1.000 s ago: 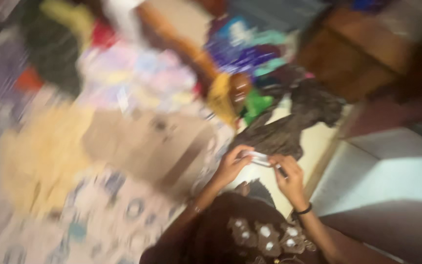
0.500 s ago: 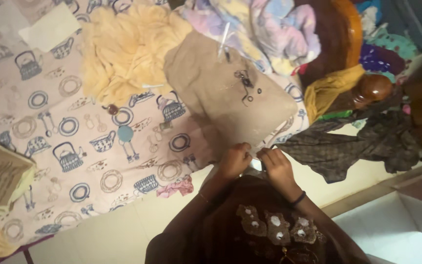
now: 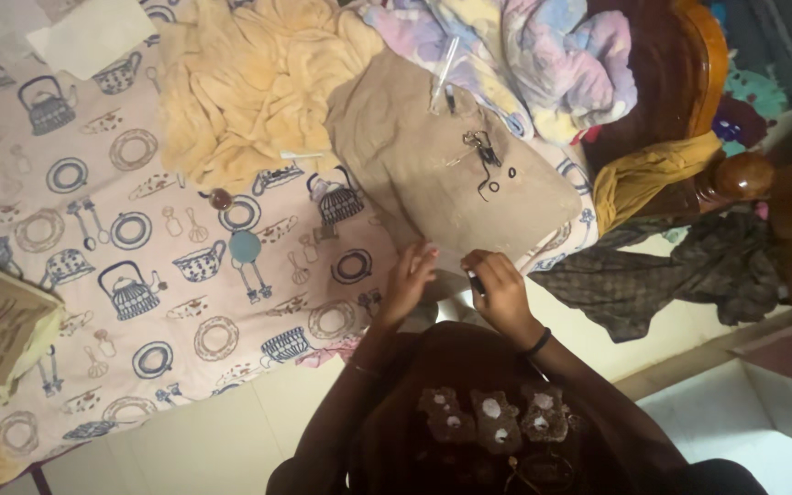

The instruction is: The person organizes makeup and accessories by placing small items into clear containers and arranging bottles and jars on shelves in a wooden cabinet.

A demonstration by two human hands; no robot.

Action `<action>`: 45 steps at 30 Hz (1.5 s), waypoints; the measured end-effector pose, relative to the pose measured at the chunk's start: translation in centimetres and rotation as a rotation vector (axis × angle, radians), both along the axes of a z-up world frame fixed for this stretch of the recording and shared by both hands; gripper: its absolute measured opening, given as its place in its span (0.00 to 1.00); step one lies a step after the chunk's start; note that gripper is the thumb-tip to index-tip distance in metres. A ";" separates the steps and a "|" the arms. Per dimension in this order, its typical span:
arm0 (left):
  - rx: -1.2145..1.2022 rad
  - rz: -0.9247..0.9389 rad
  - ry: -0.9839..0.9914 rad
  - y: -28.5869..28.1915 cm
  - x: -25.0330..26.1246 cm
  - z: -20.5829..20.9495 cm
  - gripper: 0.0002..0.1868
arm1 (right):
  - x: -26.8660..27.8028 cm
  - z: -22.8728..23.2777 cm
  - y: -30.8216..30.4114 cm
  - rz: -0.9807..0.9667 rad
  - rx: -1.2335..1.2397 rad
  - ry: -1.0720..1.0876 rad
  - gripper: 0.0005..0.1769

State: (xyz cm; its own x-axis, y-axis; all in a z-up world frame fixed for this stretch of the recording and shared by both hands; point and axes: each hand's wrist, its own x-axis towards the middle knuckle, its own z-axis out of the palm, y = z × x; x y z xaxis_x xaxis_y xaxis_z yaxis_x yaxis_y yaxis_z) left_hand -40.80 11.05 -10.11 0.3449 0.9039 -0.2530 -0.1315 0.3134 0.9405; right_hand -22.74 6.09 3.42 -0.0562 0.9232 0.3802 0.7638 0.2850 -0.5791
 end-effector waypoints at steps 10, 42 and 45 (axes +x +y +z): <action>-0.367 -0.181 -0.270 1.7 -1.5 3.0 0.37 | -1.3 -1.1 -0.6 -0.142 -0.108 0.301 0.09; -0.357 0.276 0.010 3.0 -3.0 -2.5 0.29 | 9.0 -22.1 4.2 -0.667 -1.051 1.542 0.36; -0.280 0.268 -0.166 3.1 -3.2 -1.6 0.30 | 9.4 -20.4 7.0 -0.331 -1.088 1.842 0.38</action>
State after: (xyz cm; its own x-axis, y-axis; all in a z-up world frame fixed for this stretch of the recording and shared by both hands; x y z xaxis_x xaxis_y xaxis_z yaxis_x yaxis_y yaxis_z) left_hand -44.02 14.20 -11.72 0.1642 0.8712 -0.4626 -0.3859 0.4883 0.7827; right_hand -13.33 13.11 -16.94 -0.1758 0.6513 -0.7382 -0.7581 -0.5679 -0.3205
